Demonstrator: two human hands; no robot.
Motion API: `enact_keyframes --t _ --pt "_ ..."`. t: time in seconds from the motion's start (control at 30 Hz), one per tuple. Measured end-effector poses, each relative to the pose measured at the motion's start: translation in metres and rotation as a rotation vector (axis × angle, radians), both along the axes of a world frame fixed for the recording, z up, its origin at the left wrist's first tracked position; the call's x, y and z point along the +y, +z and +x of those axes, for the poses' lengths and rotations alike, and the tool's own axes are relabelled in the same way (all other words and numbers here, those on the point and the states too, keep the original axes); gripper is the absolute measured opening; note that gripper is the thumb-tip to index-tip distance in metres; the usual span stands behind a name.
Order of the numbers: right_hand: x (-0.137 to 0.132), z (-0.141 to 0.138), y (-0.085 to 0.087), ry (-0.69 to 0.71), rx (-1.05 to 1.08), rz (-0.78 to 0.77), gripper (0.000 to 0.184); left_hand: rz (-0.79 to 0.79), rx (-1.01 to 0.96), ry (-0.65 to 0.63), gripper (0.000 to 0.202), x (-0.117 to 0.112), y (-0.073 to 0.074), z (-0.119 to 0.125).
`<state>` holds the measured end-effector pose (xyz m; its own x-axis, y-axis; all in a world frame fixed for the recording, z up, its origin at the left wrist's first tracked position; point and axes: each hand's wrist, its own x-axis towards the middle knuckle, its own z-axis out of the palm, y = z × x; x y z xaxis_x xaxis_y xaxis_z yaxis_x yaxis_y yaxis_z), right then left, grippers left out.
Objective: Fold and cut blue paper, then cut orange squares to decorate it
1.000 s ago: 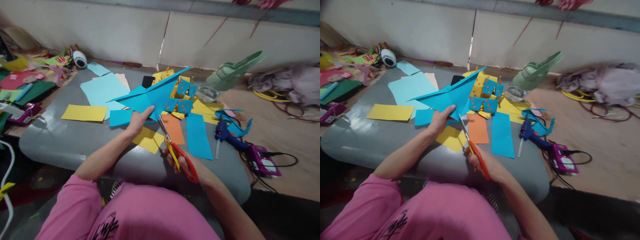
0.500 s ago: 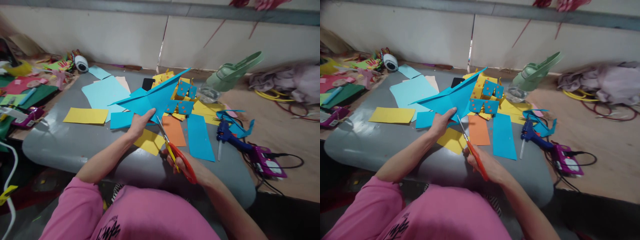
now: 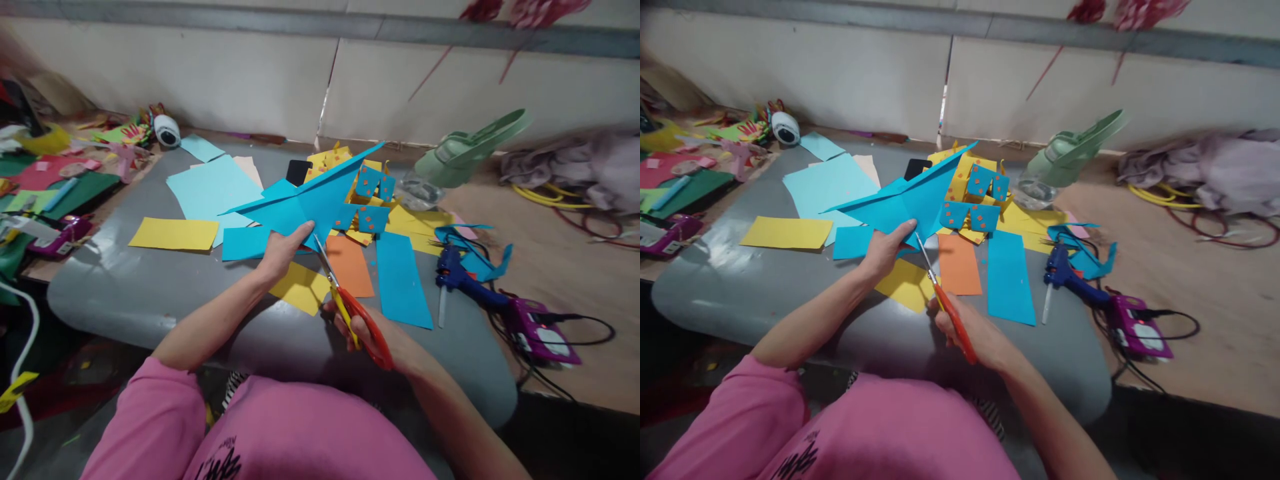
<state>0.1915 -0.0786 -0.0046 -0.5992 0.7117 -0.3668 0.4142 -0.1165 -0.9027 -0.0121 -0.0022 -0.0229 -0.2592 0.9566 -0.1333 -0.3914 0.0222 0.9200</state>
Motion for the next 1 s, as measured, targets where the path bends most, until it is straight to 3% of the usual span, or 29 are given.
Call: enact_keyframes --t 0.23,0.43,1.0 --pt "-0.001 -0.001 0.002 -0.043 0.033 -0.036 0.079 0.001 -0.029 0.039 0.041 0.0 0.0 0.002" --pt "0.005 0.0 -0.007 0.017 0.027 -0.102 0.088 0.008 -0.034 0.001 0.046 0.001 -0.004 0.002" --pt "0.0 -0.001 0.001 -0.046 0.045 -0.081 0.082 0.006 -0.023 0.009 0.042 0.001 -0.003 0.001"
